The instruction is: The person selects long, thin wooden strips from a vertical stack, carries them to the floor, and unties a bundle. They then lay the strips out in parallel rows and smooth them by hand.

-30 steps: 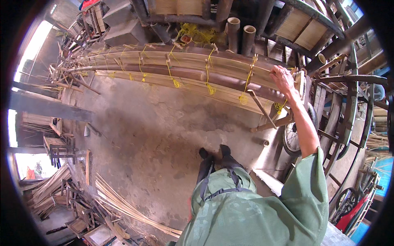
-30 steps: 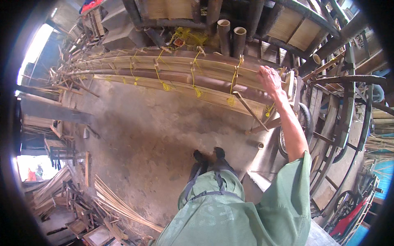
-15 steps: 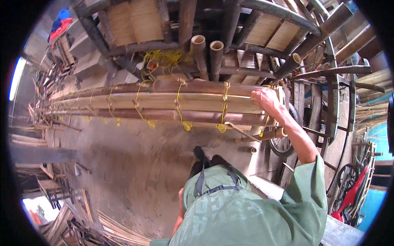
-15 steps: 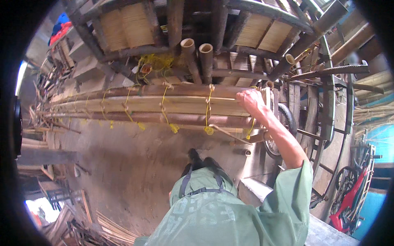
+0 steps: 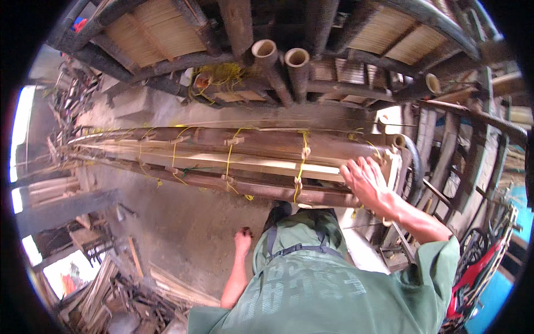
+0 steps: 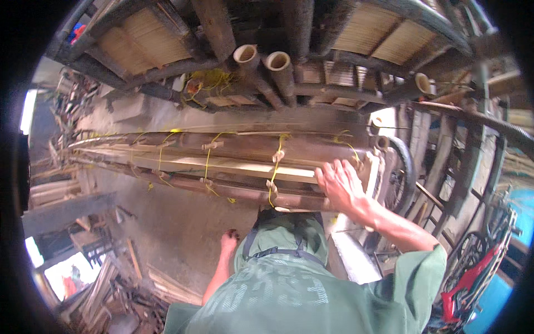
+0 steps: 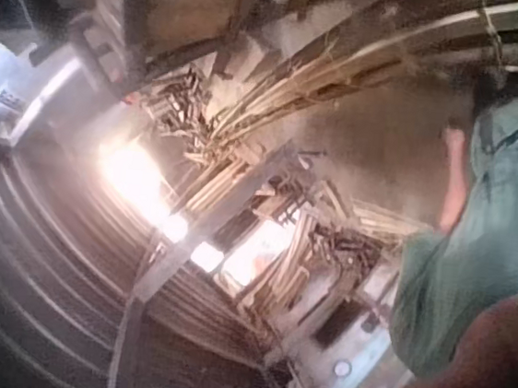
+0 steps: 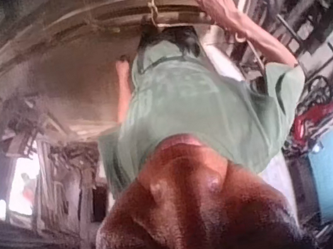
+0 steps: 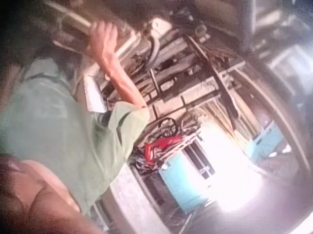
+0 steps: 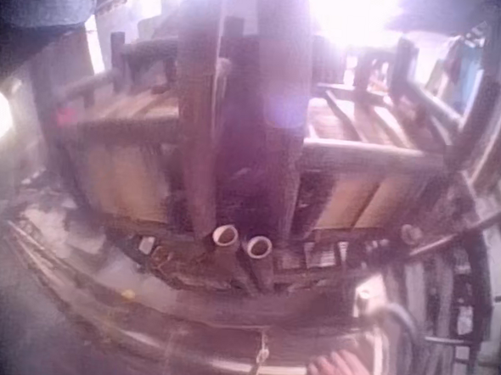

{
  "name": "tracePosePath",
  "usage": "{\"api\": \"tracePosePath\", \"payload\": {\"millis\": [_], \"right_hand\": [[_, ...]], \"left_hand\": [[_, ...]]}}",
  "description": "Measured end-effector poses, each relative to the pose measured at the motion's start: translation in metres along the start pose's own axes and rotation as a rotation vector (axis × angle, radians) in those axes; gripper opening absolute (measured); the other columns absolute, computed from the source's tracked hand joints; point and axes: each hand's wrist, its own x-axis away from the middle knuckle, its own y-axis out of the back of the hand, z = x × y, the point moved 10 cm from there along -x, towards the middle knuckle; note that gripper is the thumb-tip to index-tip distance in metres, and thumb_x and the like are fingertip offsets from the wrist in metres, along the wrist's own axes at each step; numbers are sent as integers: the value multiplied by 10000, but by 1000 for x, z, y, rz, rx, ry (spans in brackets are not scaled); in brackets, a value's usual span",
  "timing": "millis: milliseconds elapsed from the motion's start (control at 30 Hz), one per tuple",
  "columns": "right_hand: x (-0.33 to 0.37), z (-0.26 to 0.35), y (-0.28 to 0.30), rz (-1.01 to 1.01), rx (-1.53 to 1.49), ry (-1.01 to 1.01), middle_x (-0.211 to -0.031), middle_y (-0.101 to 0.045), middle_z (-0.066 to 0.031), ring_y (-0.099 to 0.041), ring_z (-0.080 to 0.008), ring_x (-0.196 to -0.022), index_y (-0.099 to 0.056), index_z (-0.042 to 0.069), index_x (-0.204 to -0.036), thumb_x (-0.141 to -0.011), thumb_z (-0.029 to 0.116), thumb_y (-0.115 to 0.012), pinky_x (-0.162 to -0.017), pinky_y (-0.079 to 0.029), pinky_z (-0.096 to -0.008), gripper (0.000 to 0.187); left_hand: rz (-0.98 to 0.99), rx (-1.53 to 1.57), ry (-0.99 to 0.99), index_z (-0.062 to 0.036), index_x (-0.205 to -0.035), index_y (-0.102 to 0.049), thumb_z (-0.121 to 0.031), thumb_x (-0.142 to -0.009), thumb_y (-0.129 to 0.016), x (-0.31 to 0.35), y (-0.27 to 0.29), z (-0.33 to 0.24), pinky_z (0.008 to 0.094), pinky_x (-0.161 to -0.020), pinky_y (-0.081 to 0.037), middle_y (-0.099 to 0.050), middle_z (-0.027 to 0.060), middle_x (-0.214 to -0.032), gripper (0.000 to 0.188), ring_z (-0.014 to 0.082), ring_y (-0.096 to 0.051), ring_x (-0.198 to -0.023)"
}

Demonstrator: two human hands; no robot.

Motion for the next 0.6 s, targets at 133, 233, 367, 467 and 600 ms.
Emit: {"api": "tracePosePath", "payload": {"millis": [133,233,367,467,600], "right_hand": [[-17,-3,19,114,-263,92,-1062,-521,-138,-539,-278,-969,-397,10,-1374,-786,117,-536,-858,-431,-408,613],[-19,-11,13,213,-395,94,-984,-498,-122,-538,-260,-906,-357,45,-1416,-764,58,-549,-790,-447,-388,680],[-21,-13,5,241,-409,111,-966,-492,-113,-550,-255,-866,-357,84,-1426,-773,71,-557,-772,-446,-389,683],[-21,-14,3,251,-452,108,-970,-490,-106,-558,-247,-853,-366,108,-1423,-780,73,-555,-767,-445,-394,671],[-21,-19,1,258,-505,81,-994,-493,-104,-569,-248,-887,-382,125,-1411,-785,71,-551,-804,-449,-405,651]], "left_hand": [[92,-66,75,-38,-1143,-637,-204,-895,-565,21,-43,-24,371,-808,-519,-688,190,-982,307,271,-676,-923],[107,10,91,-45,-1148,-631,-209,-909,-563,39,-56,-76,362,-814,-510,-685,186,-972,298,254,-668,-932],[99,1,133,-40,-1152,-621,-207,-920,-559,60,-58,-123,359,-800,-506,-686,174,-965,293,251,-666,-922],[86,-34,161,-37,-1142,-622,-207,-924,-558,68,-58,-117,359,-790,-507,-687,170,-953,284,256,-666,-903],[87,-3,103,-35,-1125,-623,-207,-934,-549,56,-68,-110,363,-773,-506,-686,169,-929,267,253,-660,-868]]}}
